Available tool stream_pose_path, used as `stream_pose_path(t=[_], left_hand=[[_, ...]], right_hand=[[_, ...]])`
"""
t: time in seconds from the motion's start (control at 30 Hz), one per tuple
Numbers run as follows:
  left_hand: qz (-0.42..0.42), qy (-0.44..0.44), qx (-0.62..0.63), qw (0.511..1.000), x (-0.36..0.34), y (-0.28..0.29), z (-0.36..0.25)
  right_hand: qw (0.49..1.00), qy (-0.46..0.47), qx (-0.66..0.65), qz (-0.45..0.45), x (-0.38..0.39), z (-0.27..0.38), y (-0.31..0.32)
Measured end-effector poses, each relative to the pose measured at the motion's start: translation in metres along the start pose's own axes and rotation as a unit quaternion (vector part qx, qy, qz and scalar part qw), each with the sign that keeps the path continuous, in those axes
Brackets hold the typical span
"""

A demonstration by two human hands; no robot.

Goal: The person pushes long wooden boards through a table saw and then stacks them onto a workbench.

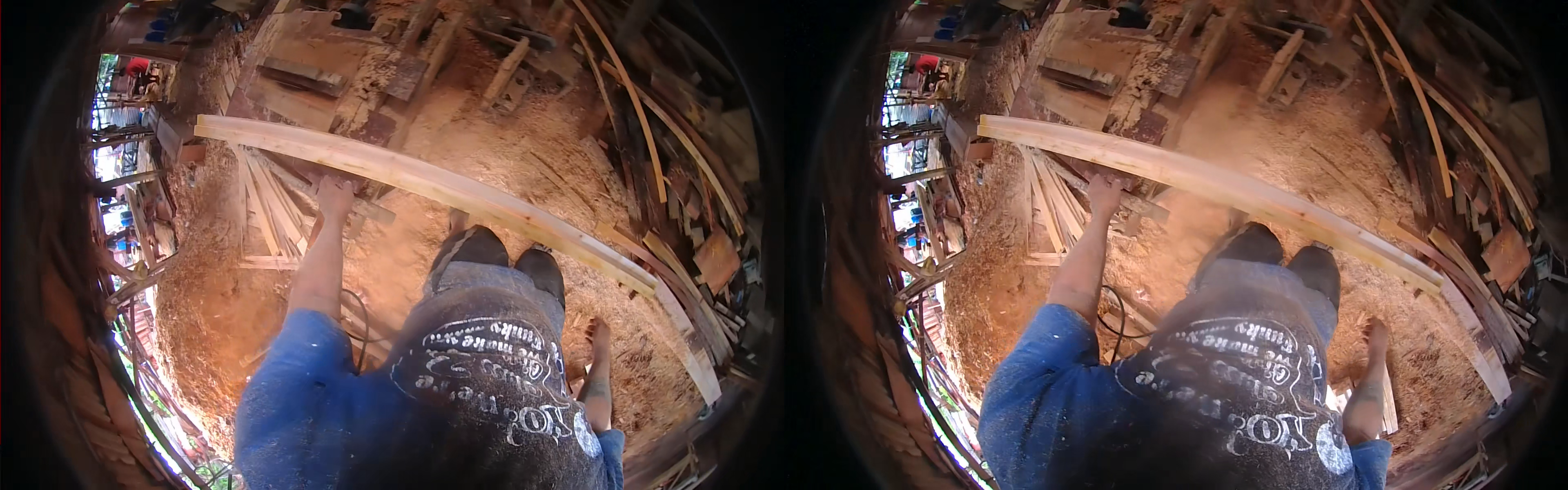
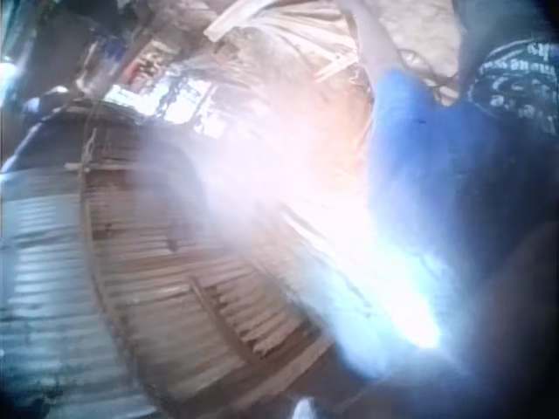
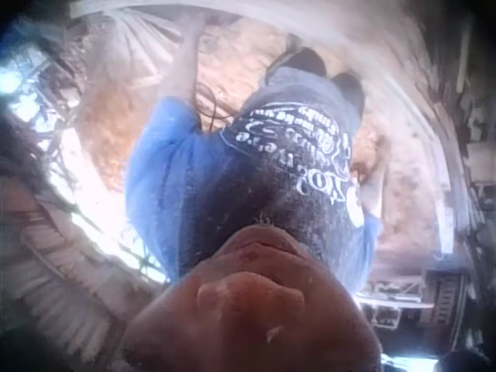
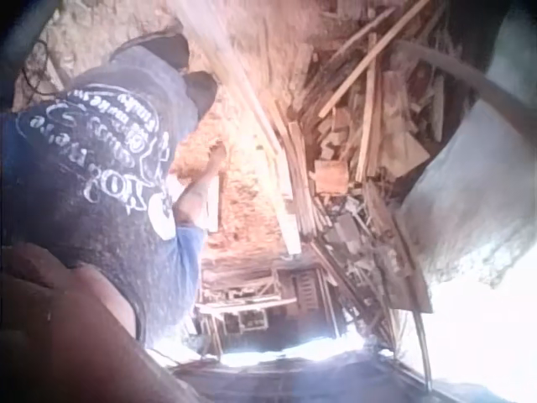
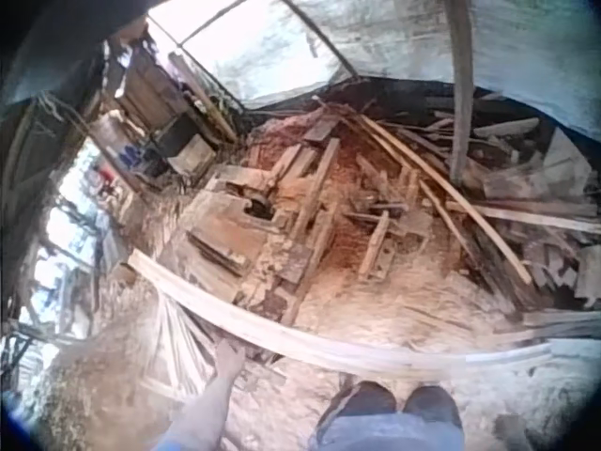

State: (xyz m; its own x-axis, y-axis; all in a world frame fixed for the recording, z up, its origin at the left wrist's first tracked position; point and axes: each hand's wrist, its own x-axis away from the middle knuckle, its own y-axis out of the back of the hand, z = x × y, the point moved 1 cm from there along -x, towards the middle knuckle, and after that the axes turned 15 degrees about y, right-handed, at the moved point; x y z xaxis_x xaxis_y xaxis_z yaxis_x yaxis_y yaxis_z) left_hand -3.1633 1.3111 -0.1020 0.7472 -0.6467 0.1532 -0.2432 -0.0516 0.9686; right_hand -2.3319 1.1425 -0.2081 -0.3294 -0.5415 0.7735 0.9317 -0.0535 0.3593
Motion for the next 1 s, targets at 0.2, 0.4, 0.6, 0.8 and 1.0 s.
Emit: stream_pose_path(t=[0.2,0.4,0.6,0.8,1.0], left_hand=[[-0.029,-0.004,-0.091,0.995,-0.07,-0.055,-0.041],[0.217,-0.219,-0.138,0.941,-0.006,-0.085,-0.106],[0.252,-0.431,-0.064,0.864,-0.04,-0.073,-0.133],[0.322,-0.416,-0.392,0.755,-0.133,-0.106,-0.144],[0.352,-0.444,-0.449,0.691,-0.096,-0.12,-0.182]], right_hand=[[0.993,0.075,0.087,0.036,0.018,0.139,-0.096],[0.987,0.099,0.084,0.093,0.065,0.177,-0.242],[0.995,-0.042,-0.055,0.073,0.067,0.144,-0.332],[0.978,-0.131,-0.163,0.003,0.06,0.159,-0.377],[0.938,-0.125,-0.304,-0.108,0.027,0.118,-0.377]])
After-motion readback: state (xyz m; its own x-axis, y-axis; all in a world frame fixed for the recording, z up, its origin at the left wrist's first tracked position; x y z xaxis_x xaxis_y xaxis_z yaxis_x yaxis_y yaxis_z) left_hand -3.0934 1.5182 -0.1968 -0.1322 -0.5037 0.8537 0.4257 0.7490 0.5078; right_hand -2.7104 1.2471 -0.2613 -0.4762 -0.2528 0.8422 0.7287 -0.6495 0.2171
